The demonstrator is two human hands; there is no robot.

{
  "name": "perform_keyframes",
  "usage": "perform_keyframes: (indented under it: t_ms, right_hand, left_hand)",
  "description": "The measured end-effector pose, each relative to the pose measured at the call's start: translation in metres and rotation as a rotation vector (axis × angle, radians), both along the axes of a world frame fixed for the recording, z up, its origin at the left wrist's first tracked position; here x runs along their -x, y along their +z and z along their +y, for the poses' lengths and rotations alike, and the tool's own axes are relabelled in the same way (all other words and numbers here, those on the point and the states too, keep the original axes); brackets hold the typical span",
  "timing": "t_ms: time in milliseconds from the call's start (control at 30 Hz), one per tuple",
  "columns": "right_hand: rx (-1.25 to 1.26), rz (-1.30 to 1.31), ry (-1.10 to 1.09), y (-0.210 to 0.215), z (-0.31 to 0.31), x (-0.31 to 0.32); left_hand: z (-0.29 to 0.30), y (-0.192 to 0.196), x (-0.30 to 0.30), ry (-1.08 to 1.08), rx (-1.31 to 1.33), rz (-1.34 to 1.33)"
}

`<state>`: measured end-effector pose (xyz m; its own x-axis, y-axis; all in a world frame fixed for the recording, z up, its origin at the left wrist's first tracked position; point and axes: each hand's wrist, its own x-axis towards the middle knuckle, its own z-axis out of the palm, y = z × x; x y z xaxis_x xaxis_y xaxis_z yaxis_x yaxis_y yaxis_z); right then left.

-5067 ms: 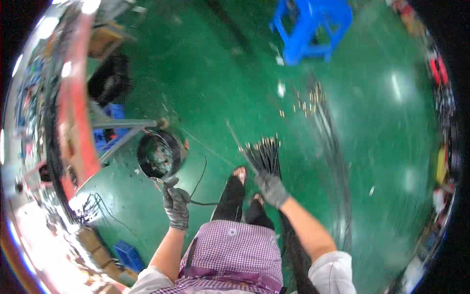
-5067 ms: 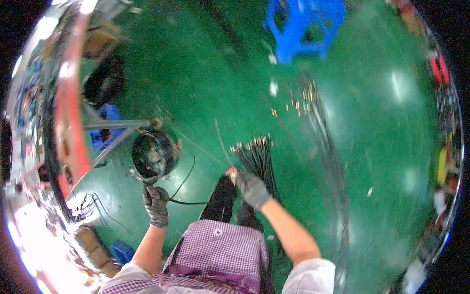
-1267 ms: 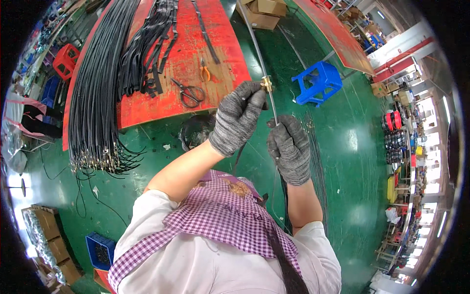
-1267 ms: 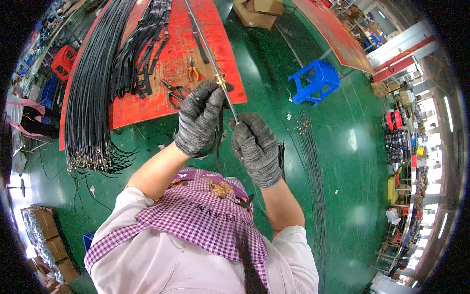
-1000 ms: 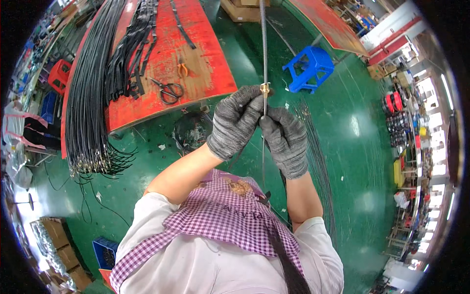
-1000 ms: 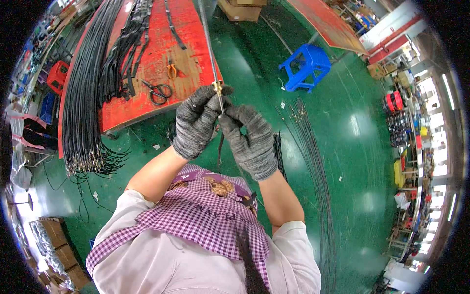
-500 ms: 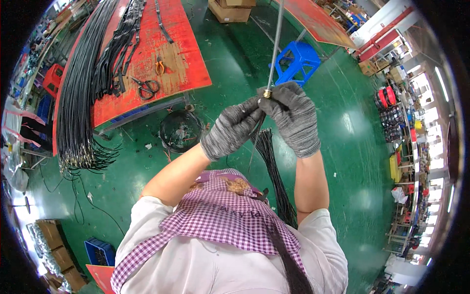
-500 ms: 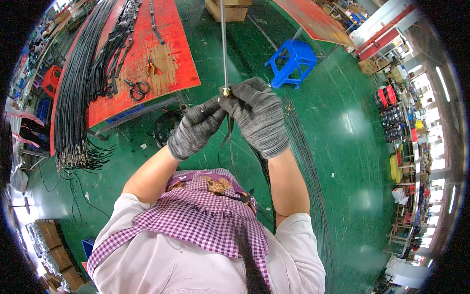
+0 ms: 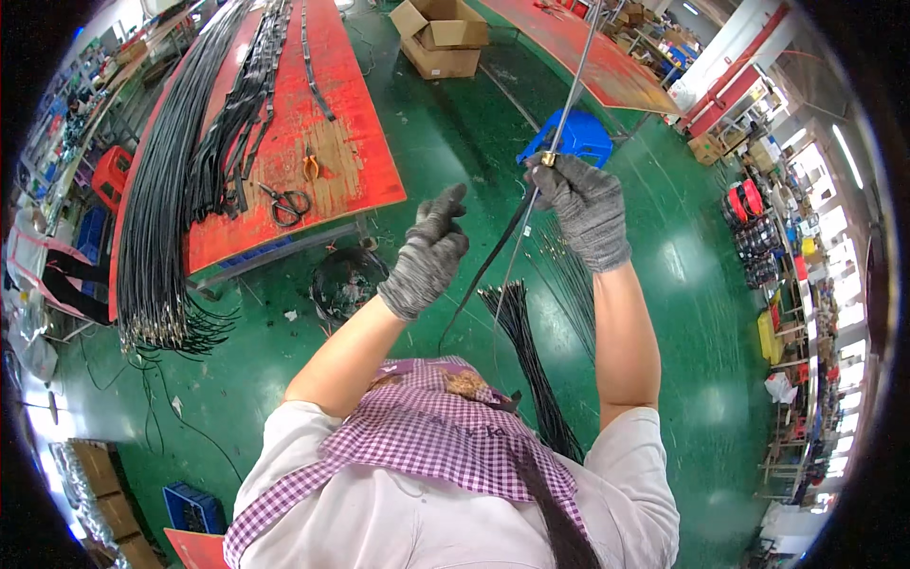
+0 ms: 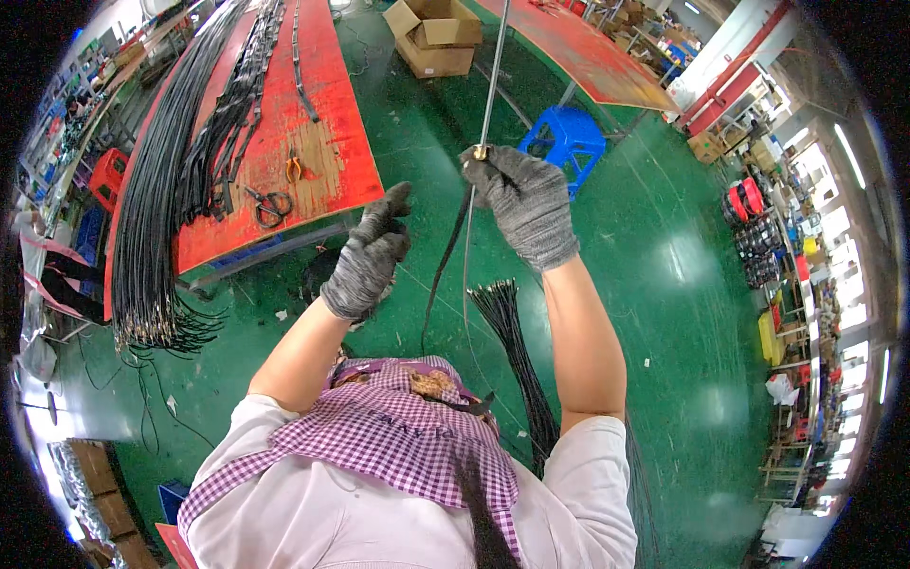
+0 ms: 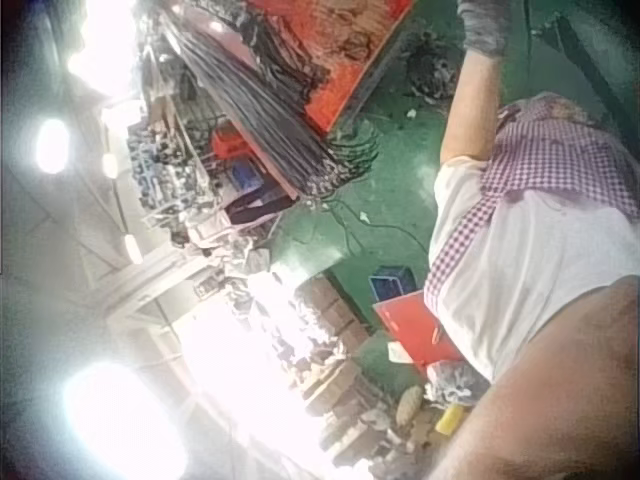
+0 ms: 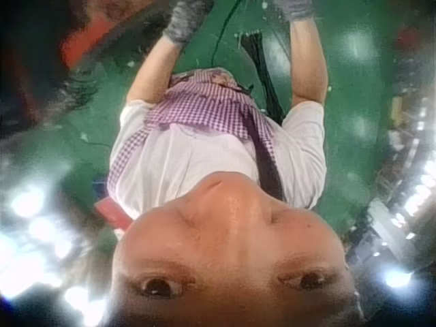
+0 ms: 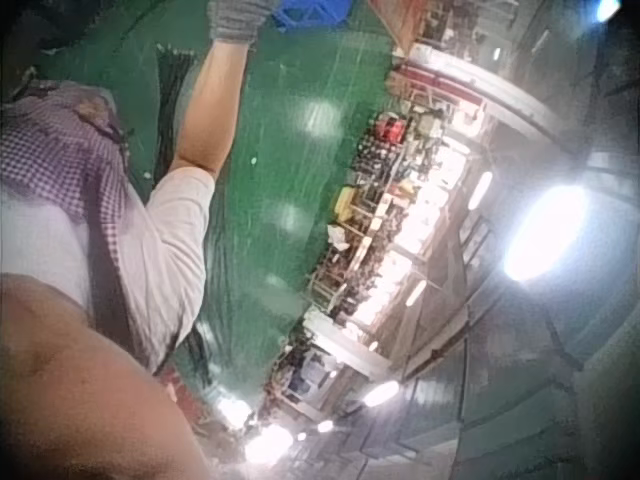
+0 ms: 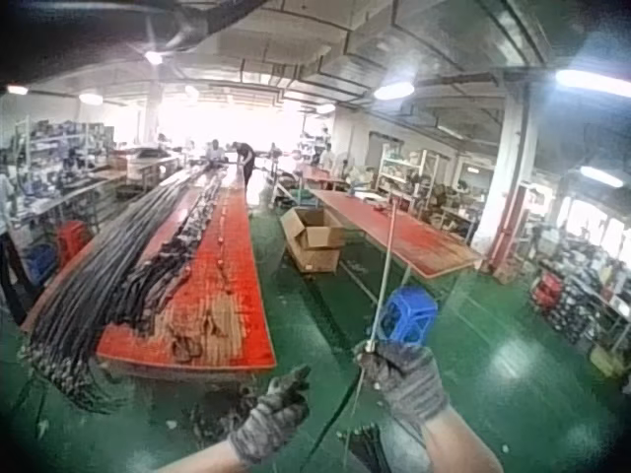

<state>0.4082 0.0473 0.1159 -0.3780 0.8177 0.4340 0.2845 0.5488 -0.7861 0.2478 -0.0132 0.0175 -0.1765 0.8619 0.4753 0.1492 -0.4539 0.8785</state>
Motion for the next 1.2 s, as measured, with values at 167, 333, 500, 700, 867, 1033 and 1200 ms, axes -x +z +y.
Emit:
perform_keyframes:
  t_ms: [167, 333, 500, 700, 867, 1033, 1200]
  right_hand:
    - [0.201, 0.226, 0.21, -0.009, 0.018, -0.004]
    - [0.322, 0.334, 0.298, -0.015, 0.022, -0.003]
    - [0.365, 0.374, 0.279, -0.017, 0.026, 0.003]
    - [0.306, 0.291, 0.249, -0.024, 0.03, 0.004]
    - [0.264, 0.225, 0.255, -0.024, 0.036, 0.003]
    - [0.102, 0.107, 0.219, -0.018, 0.033, 0.008]
    - [-0.151, -0.081, 0.225, -0.011, 0.035, 0.008]
  left_hand:
    - [0.008, 0.051, -0.009, 0.064, 0.187, 0.52]
    - [0.01, 0.066, -0.008, -0.028, 0.007, 0.251]
    - [0.024, 0.043, 0.002, 0.134, -0.433, 0.867]
    - [0.036, 0.056, -0.02, 0.087, -0.03, 0.61]
    - [0.03, 0.074, -0.025, 0.168, 0.181, 0.791]
    - [0.031, 0.072, -0.033, 0.34, 0.083, 0.933]
    - [0.031, 0.087, -0.037, 0.188, 0.387, 0.996]
